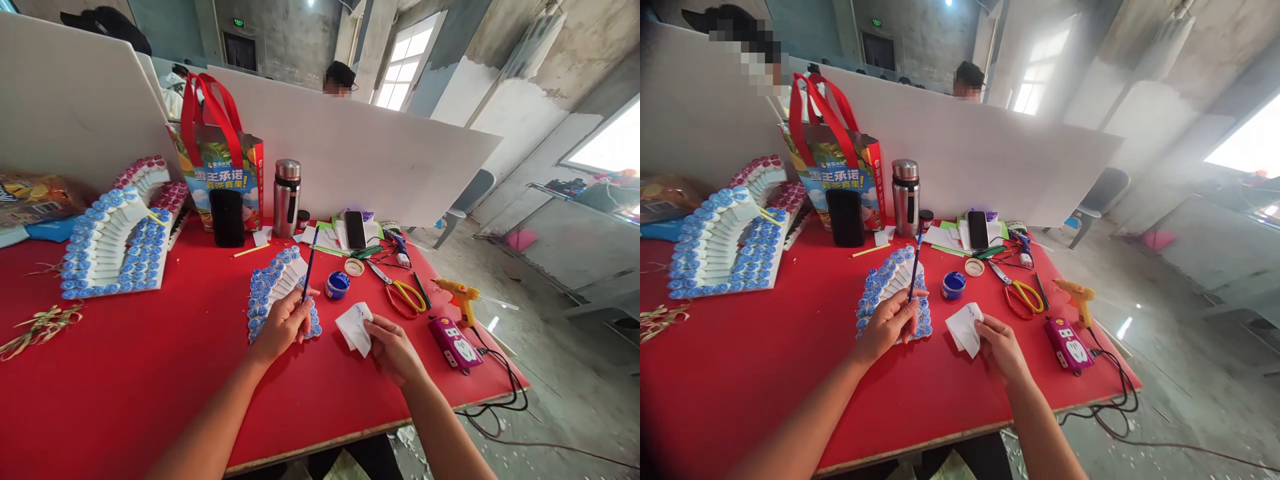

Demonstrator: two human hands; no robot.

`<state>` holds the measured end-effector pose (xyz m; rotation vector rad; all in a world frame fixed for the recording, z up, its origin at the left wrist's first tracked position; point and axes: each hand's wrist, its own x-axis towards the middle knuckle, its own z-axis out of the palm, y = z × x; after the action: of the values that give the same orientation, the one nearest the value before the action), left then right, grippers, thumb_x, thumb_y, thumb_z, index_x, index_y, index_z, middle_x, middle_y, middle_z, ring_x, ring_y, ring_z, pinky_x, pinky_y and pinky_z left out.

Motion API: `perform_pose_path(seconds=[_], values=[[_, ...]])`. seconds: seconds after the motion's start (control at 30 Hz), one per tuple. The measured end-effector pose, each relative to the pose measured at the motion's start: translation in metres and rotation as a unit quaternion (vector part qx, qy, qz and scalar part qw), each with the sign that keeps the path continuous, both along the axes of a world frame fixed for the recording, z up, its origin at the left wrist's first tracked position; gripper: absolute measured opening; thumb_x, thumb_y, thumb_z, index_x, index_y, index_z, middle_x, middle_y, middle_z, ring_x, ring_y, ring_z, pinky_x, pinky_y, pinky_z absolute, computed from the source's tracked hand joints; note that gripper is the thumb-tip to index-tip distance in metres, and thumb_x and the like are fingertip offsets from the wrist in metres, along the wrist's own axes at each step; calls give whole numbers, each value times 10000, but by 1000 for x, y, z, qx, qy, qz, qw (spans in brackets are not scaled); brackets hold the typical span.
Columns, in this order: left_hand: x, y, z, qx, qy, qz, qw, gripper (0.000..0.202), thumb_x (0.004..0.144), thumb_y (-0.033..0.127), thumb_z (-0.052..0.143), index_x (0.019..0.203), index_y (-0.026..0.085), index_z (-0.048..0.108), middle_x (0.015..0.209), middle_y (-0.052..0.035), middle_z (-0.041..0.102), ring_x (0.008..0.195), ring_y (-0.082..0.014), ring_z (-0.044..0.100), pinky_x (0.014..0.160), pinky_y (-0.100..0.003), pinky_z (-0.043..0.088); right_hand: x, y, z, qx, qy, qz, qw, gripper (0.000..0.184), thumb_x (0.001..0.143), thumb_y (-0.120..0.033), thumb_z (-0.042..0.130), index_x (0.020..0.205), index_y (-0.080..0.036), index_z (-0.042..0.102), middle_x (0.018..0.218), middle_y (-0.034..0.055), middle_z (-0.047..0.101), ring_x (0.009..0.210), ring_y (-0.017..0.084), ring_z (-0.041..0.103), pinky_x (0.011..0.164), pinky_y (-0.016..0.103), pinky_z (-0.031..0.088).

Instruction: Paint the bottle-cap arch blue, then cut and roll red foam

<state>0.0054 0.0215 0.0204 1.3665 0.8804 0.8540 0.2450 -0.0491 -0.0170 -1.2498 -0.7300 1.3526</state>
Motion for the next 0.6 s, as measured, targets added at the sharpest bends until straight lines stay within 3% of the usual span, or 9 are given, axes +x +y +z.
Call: perform_pose_path(seconds=[0.07, 0.1, 0.13, 0.23, 0.3, 0.33, 0.47, 0.6], values=[[1, -1, 1, 0, 2, -3, 1000, 426, 955, 482, 513, 1249, 183, 585, 575, 42, 568, 417, -97, 478, 434, -215, 356, 1, 1, -6, 42, -123, -20, 991, 338, 839, -424, 694, 1056, -177, 770, 933, 99, 691, 760, 215, 619, 695, 358, 505], [2, -2, 2, 1, 3, -3, 1000, 423, 953, 480, 518, 1245, 183, 589, 576, 40, 570, 419, -97, 478, 435, -215, 355, 1, 2, -8, 78, -221, -32, 972, 310, 876, -381, 643, 1094, -198, 767, 986, 101, 678, 817, 224, 613, 726, 364, 499], [2, -3, 3, 2, 3, -4, 1000, 421, 952, 478, 520, 1243, 181, 592, 577, 38, 573, 421, -96, 477, 436, -215, 357, 2, 1, -10, 117, -328, -39, 936, 294, 901, -324, 597, 1122, -223, 763, 1030, 101, 660, 880, 234, 599, 765, 374, 490], [2, -4, 4, 9, 4, -7, 1000, 418, 955, 468, 520, 1241, 172, 597, 580, 34, 573, 423, -93, 476, 444, -218, 365, 2, -4, -10, 187, -595, 3, 782, 371, 918, -159, 491, 1164, -273, 746, 1069, 102, 619, 978, 257, 531, 853, 404, 450], [2, -4, 5, 11, 4, -6, 1000, 422, 958, 462, 519, 1246, 164, 596, 580, 35, 568, 425, -92, 476, 448, -219, 369, 1, -10, -10, 190, -684, 57, 702, 408, 919, -125, 470, 1232, -252, 699, 1074, 113, 605, 968, 264, 506, 852, 410, 441], [2, -4, 5, 10, 5, -5, 1000, 426, 960, 461, 517, 1253, 162, 592, 582, 36, 567, 426, -90, 474, 451, -218, 372, 0, -13, -9, 187, -707, 81, 678, 415, 923, -132, 476, 1282, -229, 660, 1086, 121, 596, 962, 266, 500, 850, 411, 442], [3, -6, 5, 18, 22, -16, 999, 423, 982, 460, 488, 1280, 175, 581, 609, 37, 582, 448, -88, 495, 473, -216, 395, -7, -11, -9, 179, -733, 131, 643, 438, 923, -101, 470, 1348, -154, 562, 1094, 138, 559, 962, 264, 491, 871, 394, 455], [3, -9, 6, 54, 37, -18, 998, 402, 998, 455, 471, 1258, 176, 596, 619, 34, 588, 468, -90, 527, 497, -217, 414, -28, 19, -6, 195, -728, 169, 635, 394, 886, -5, 450, 1202, -159, 627, 1075, 126, 566, 949, 251, 495, 859, 351, 463]])
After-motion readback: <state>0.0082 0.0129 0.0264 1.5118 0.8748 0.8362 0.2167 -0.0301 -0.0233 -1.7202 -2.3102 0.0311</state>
